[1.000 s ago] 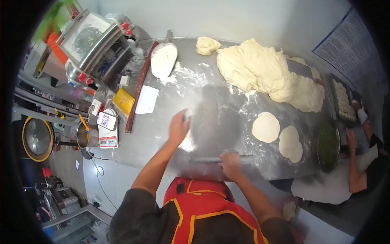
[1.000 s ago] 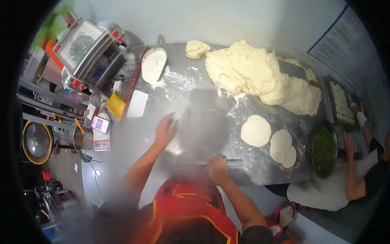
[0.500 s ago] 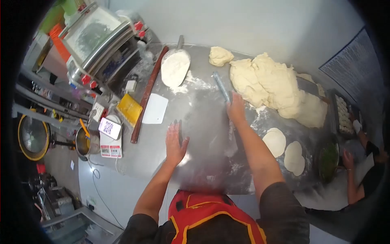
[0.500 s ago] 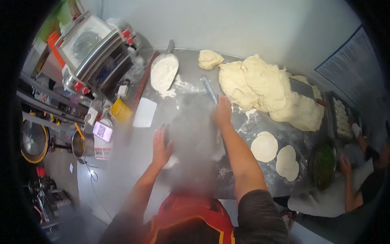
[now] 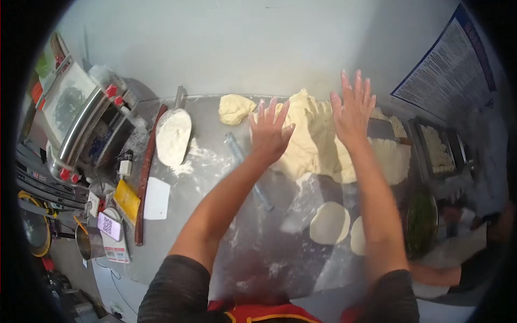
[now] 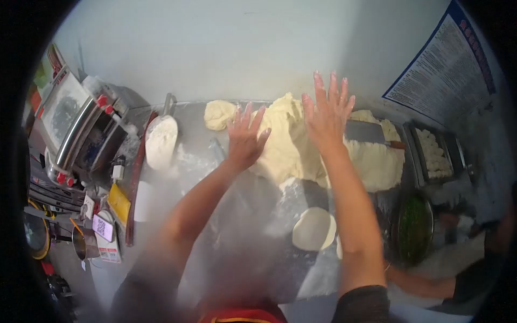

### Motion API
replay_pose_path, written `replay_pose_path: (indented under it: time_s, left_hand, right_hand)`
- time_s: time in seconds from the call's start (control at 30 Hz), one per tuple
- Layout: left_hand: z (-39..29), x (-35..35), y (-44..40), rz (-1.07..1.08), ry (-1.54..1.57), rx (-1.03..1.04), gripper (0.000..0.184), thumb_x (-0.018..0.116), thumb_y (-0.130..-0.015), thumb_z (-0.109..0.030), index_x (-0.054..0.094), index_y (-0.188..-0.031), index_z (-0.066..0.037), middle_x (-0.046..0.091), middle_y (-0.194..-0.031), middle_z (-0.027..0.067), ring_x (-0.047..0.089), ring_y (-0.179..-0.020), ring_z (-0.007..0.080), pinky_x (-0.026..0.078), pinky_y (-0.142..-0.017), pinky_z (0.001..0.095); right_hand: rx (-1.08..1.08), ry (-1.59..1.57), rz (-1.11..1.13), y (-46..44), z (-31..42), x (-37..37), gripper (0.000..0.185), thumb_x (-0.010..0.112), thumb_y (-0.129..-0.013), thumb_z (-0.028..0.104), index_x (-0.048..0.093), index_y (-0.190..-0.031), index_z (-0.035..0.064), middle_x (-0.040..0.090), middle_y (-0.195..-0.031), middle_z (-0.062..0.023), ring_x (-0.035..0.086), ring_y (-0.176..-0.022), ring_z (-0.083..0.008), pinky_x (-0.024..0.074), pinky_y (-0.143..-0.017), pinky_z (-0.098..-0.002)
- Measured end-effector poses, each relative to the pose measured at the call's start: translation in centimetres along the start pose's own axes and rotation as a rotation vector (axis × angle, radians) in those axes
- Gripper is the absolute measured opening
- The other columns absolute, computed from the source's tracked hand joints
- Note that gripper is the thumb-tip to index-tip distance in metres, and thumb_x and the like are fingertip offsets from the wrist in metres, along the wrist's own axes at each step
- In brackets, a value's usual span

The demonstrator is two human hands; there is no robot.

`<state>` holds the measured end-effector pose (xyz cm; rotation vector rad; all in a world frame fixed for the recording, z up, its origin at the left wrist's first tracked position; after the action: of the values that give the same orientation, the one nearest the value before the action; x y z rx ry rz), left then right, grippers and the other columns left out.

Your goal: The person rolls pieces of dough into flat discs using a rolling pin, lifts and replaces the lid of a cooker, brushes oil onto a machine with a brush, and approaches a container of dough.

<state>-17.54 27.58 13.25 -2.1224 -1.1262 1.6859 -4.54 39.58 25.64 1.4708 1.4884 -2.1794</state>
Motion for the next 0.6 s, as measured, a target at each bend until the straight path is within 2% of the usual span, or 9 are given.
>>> replay_pose_path:
  time_s: [0.07,0.17,0.2,0.3,0.33,0.43,0.47,0.57,0.6]
  left_hand:
    - [-1.2,4.0,-1.5,0.011,0.017,-0.113,0.065,0.053,-0.092,-0.039,0.031,-0.149,-0.018,0.026,-0.154,0.0172,0.027,-0.138,0.0441,0.022,-0.107,0.0640]
    - [-1.2,10.2,2.8,0.125,-0.109,-0.047,0.064,0.052,-0.093,-0.038,0.030,-0.150,-0.018,0.025,-0.154,0.0169,0.023,-0.141,0.0431,0.018,-0.108,0.0657]
    - [-1.2,10.4,2.4,0.143,-0.123,-0.066,0.063,0.049,-0.094,-0.038,0.029,-0.150,-0.017,0.025,-0.154,0.0165,0.020,-0.142,0.0415,0.014,-0.109,0.0666]
    - [-0.9,10.6,2.1,0.145,-0.067,-0.053,0.064,0.049,-0.095,-0.038,0.026,-0.151,-0.018,0.022,-0.156,0.0152,0.017,-0.144,0.0399,0.012,-0.109,0.0680]
    - [-1.4,9.8,1.9,0.114,-0.137,-0.025,0.061,0.047,-0.096,-0.044,0.035,-0.147,-0.013,0.035,-0.149,0.0194,0.029,-0.138,0.0409,0.018,-0.111,0.0616]
    - [0.6,7.7,0.0,0.513,0.298,-0.163,0.054,0.047,-0.096,-0.044,0.046,-0.140,-0.012,0.048,-0.139,0.0204,0.044,-0.129,0.0394,0.031,-0.108,0.0518]
    - [-0.7,3.9,-2.1,0.840,0.547,-0.548,0.051,0.045,-0.099,-0.043,0.053,-0.132,-0.006,0.055,-0.132,0.0199,0.055,-0.119,0.0353,0.041,-0.103,0.0425]
    - [1.2,11.4,1.3,0.436,1.883,-0.987,0.044,0.048,-0.100,-0.037,0.056,-0.126,-0.002,0.063,-0.120,0.0145,0.063,-0.105,0.0256,0.051,-0.091,0.0391]
    - [0.0,12.0,3.3,0.244,1.779,-1.318,0.043,0.048,-0.101,-0.037,0.058,-0.118,0.001,0.063,-0.120,0.0130,0.064,-0.102,0.0225,0.053,-0.088,0.0365]
  right_hand:
    - [0.019,0.098,0.055,2.7,-2.4,5.6,0.060,0.048,-0.096,0.037,0.033,-0.148,0.0135,0.026,-0.154,-0.0185,0.017,-0.143,-0.0394,0.0120,-0.113,-0.0607]
    - [0.088,0.047,0.237,8.6,-4.7,13.1,0.058,0.047,-0.096,0.037,0.035,-0.148,0.0134,0.028,-0.153,-0.0176,0.019,-0.143,-0.0370,0.0128,-0.115,-0.0568]
    - [0.106,-0.002,0.315,9.3,-5.0,14.4,0.058,0.047,-0.096,0.037,0.035,-0.148,0.0132,0.029,-0.153,-0.0173,0.020,-0.143,-0.0361,0.0132,-0.115,-0.0554]
    - [0.087,-0.041,0.277,9.1,-5.1,14.6,0.059,0.048,-0.095,0.037,0.036,-0.147,0.0116,0.031,-0.152,-0.0179,0.022,-0.143,-0.0343,0.0141,-0.116,-0.0519]
    - [0.053,-0.030,0.253,8.8,-4.9,13.9,0.059,0.048,-0.096,0.035,0.035,-0.148,0.0106,0.032,-0.152,-0.0180,0.029,-0.140,-0.0355,0.0197,-0.115,-0.0498]
    - [0.611,-0.993,0.541,6.4,-7.4,10.2,0.058,0.048,-0.098,0.032,0.034,-0.147,0.0047,0.035,-0.149,-0.0198,0.036,-0.137,-0.0360,0.0298,-0.112,-0.0457]
    - [0.801,-1.505,0.363,5.8,-8.6,8.7,0.055,0.047,-0.100,0.026,0.033,-0.145,-0.0009,0.039,-0.146,-0.0221,0.042,-0.133,-0.0358,0.0381,-0.109,-0.0412]
    - [1.317,-2.322,0.272,11.7,-11.1,16.8,0.054,0.047,-0.100,0.022,0.033,-0.144,-0.0044,0.043,-0.143,-0.0239,0.044,-0.131,-0.0338,0.0397,-0.108,-0.0406]
    - [1.223,-2.027,0.237,13.0,-9.6,16.2,0.050,0.049,-0.099,0.018,0.036,-0.142,-0.0047,0.044,-0.141,-0.0237,0.047,-0.129,-0.0335,0.0405,-0.107,-0.0423]
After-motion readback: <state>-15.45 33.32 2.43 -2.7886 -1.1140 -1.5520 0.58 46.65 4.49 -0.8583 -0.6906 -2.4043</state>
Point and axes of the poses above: each hand's wrist, its own y-axis away from the middle knuckle, its own x-axis out of the palm, z = x × y, the point moved 5 cm from there along -y, towards the middle knuckle
